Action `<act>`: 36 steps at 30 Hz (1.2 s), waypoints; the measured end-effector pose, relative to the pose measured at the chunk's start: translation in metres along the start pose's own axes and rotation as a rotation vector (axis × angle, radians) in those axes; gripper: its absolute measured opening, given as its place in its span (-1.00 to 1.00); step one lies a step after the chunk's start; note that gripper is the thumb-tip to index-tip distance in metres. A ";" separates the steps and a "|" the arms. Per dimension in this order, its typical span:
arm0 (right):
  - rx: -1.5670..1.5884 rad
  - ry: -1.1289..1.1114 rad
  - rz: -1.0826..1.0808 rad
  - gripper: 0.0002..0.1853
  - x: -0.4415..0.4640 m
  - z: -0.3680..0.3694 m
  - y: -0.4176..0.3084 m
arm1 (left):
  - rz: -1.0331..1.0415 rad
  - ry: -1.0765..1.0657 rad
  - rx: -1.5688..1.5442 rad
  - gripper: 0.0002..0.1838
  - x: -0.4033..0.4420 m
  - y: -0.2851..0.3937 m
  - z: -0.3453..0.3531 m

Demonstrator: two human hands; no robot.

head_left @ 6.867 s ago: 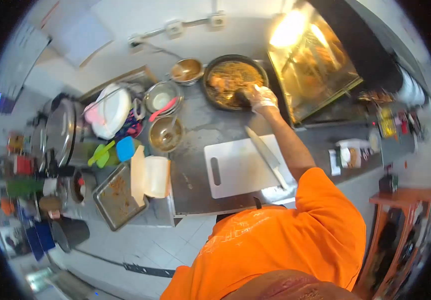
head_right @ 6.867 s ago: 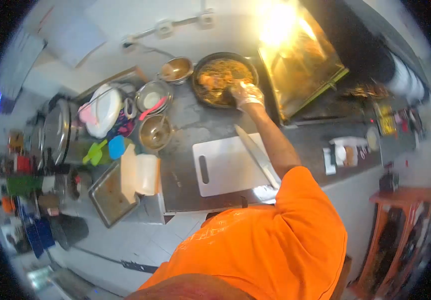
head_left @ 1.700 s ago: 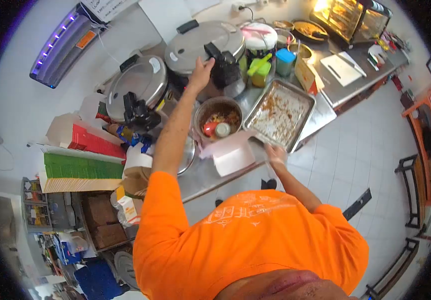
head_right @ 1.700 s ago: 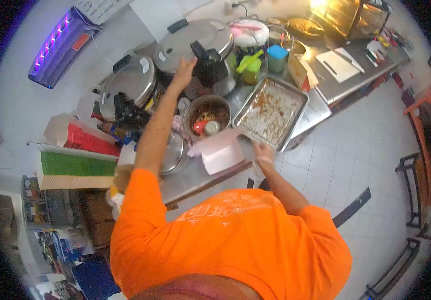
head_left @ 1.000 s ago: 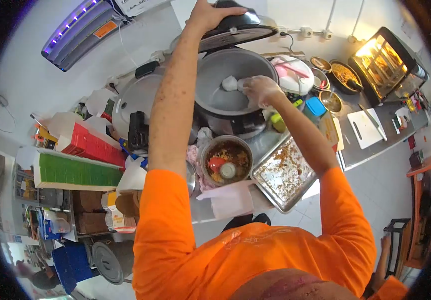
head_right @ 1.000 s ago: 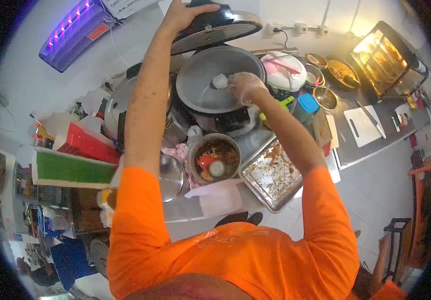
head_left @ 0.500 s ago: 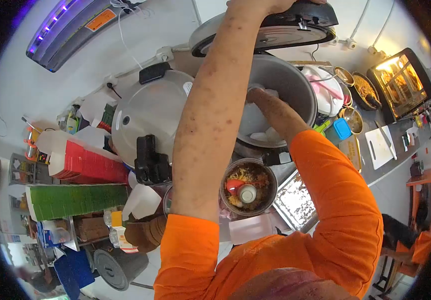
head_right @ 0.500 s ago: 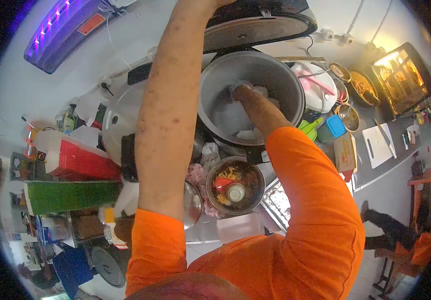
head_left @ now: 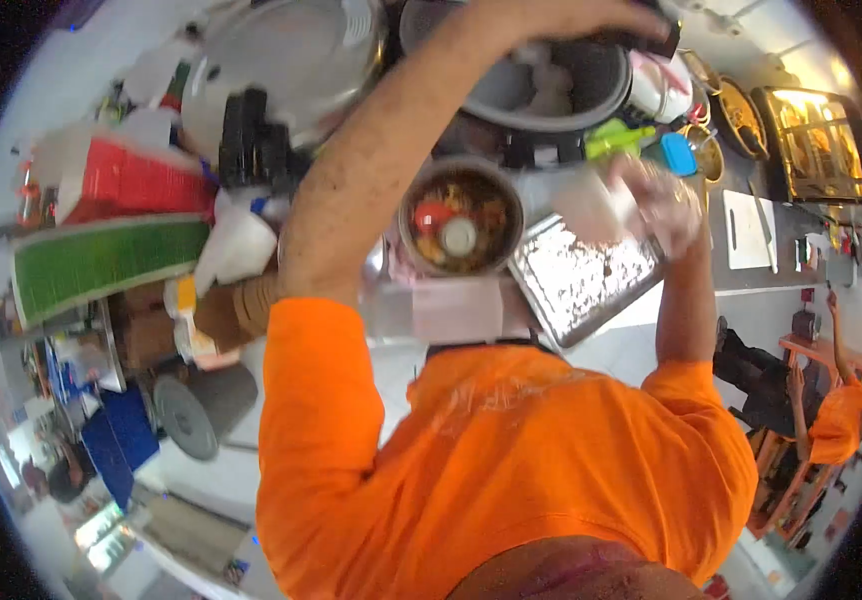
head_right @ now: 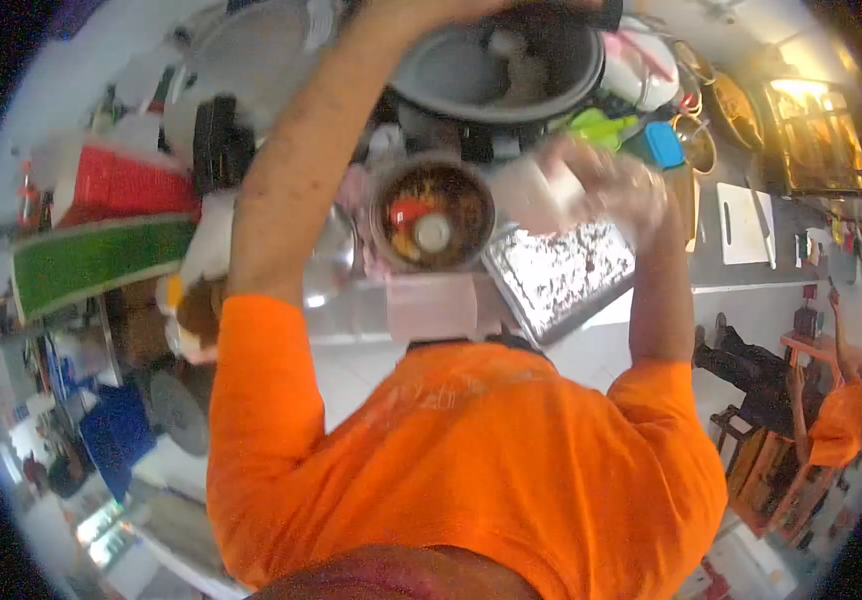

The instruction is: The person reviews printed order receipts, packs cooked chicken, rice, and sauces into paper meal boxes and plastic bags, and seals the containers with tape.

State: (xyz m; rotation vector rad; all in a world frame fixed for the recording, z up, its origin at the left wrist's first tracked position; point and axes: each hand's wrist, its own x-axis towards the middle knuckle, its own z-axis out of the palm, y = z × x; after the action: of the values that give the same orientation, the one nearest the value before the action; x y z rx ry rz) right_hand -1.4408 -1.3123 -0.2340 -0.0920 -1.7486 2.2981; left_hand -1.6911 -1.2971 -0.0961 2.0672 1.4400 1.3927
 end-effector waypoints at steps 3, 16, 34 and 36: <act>0.124 -0.068 0.270 -0.37 -0.074 0.062 0.065 | 0.005 -0.134 0.483 0.01 -0.102 -0.032 0.071; -1.419 0.030 0.102 -0.58 -0.033 0.209 0.344 | -0.363 0.564 0.575 -0.37 -0.457 0.034 0.069; -1.999 0.997 0.995 -0.65 -0.336 0.099 0.369 | -1.449 0.535 0.084 -0.40 -1.045 0.115 0.030; -2.058 1.050 0.499 -0.79 -0.405 0.081 0.402 | -1.442 0.534 0.105 -0.35 -1.090 0.142 0.007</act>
State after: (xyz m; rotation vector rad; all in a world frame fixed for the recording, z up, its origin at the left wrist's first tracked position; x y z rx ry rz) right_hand -1.1300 -1.5840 -0.6371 -1.6262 -2.3609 -0.5069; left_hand -1.6553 -2.2687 -0.6082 0.2124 2.3758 1.1066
